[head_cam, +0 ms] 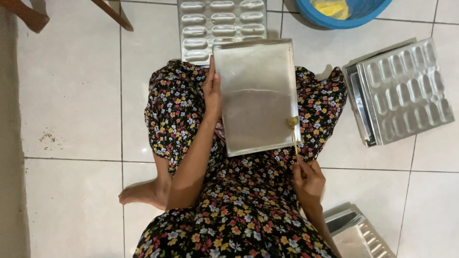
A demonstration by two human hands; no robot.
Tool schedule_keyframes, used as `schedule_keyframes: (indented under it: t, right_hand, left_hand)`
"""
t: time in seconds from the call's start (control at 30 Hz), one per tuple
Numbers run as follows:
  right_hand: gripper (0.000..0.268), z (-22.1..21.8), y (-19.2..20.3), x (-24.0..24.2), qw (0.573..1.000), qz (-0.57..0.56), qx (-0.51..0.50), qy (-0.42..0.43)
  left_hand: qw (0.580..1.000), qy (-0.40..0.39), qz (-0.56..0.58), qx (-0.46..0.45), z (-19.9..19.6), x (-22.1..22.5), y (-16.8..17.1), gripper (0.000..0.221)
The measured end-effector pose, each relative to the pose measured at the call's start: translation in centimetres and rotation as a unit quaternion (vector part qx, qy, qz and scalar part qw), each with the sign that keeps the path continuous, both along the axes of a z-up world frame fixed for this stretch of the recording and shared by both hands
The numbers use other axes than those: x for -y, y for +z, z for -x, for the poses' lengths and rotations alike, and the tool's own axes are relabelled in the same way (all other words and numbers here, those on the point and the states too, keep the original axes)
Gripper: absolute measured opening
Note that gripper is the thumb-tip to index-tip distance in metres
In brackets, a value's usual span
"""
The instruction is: Wiping a baking tray with a cloth and then applying grease to the surface using a brush.
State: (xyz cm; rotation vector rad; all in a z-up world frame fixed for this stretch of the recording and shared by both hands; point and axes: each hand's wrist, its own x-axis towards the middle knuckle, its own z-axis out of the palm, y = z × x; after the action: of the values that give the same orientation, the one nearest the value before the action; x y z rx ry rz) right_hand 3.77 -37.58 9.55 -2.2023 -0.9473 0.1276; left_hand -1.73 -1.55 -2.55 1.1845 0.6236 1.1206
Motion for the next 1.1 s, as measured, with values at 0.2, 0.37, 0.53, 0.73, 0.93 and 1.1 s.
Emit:
schedule_keyframes:
  t: [0.2, 0.37, 0.53, 0.73, 0.93, 1.1]
  right_hand:
    - [0.024, -7.6, -4.5, -7.5, 0.989, -0.077, 0.122, 0.044]
    - [0.026, -8.2, -2.5, -14.5, 0.989, -0.120, 0.073, 0.056]
    - [0.024, -1.1, -3.4, -18.8, 0.984, -0.125, 0.052, 0.118]
    - [0.024, -6.3, -4.9, -18.4, 0.987, -0.112, 0.063, 0.095]
    - [0.030, -1.2, -2.3, -21.7, 0.988, -0.112, 0.004, 0.103]
    - [0.023, 0.0, -0.3, -22.6, 0.981, -0.120, -0.014, 0.150]
  left_hand:
    - [1.000, -0.026, -0.011, 0.004, -0.4, 0.1, 1.3, 0.046]
    - [0.999, -0.046, 0.010, -0.005, -1.0, 1.4, 2.4, 0.046]
    - [0.998, -0.053, 0.032, 0.005, -1.4, 2.7, 1.6, 0.048]
    - [0.999, -0.034, 0.032, -0.004, -0.5, 2.4, 2.1, 0.047]
    - [0.998, -0.054, 0.030, -0.001, -0.7, 2.5, 1.7, 0.049]
    - [0.998, -0.050, 0.037, -0.027, 0.1, 1.4, 0.4, 0.048]
